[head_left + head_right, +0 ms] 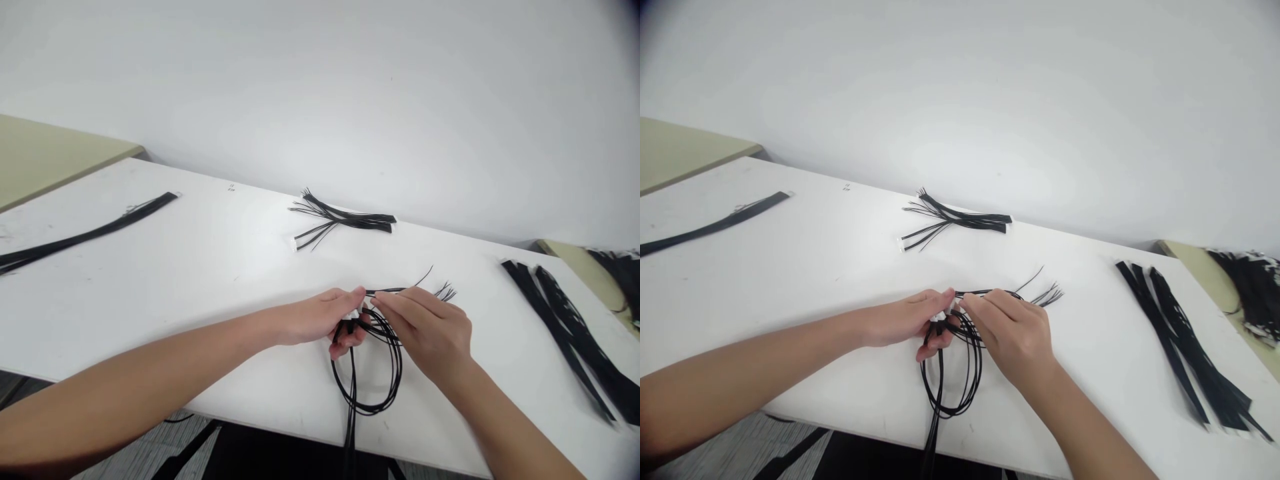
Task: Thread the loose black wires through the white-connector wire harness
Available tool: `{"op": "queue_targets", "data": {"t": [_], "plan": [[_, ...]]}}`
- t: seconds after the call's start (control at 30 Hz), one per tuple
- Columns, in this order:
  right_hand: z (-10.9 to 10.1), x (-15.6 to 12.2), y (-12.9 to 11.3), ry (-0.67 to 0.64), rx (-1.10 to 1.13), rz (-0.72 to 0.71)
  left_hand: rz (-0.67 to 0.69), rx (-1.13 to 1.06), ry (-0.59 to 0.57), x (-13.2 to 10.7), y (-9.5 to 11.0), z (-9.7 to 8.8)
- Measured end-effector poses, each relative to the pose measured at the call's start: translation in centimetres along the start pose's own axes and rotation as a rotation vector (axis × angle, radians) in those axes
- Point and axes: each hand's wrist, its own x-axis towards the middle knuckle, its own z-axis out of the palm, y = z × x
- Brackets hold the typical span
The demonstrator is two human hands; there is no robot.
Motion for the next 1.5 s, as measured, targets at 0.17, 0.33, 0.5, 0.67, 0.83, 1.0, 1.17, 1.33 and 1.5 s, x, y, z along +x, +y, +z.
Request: {"op": "queue_targets", "data": {"t": [0.17, 0.33, 0.5, 0.67, 0.83, 1.0, 1.17, 1.33, 1.5], "plan": [[0.2, -0.1, 0.1, -0.057, 0.086, 0.056, 0.008, 0.032, 0.033, -0.2, 0.0, 0.2], [0.3, -0.1, 0.3, -0.086, 0.193, 0.104, -0.015, 0.049, 0.045, -0.4, 0.0, 0.3], [0.3, 0.0, 0.1, -0.080, 0.274, 0.121, -0.024, 0.073, 0.018, -0.6, 0.3, 0.2], [0.3, 0.0, 0.0, -0.099, 0.320, 0.145, -0.020, 0.075, -0.013, -0.6, 0.3, 0.1], [0.2, 0.0, -0.1, -0.114, 0.347, 0.157, -0.013, 0.089, -0.031, -0.5, 0.3, 0.1], [0.1, 0.0, -0.2, -0.124, 0.361, 0.168, -0.004, 0.109, -0.055, -0.5, 0.3, 0.0], [0.1, -0.1, -0.3, -0.129, 0.374, 0.173, 0.016, 0.120, -0.088, -0.5, 0.3, -0.1], [0.1, 0.1, -0.1, -0.117, 0.313, 0.163, 0.012, 0.075, -0.081, -0.3, 0.3, -0.3], [-0.5, 1.0, 0.2, 0.053, 0.114, 0.126, -0.023, -0.178, -0.126, 0.1, 0.0, -0.4]]}}
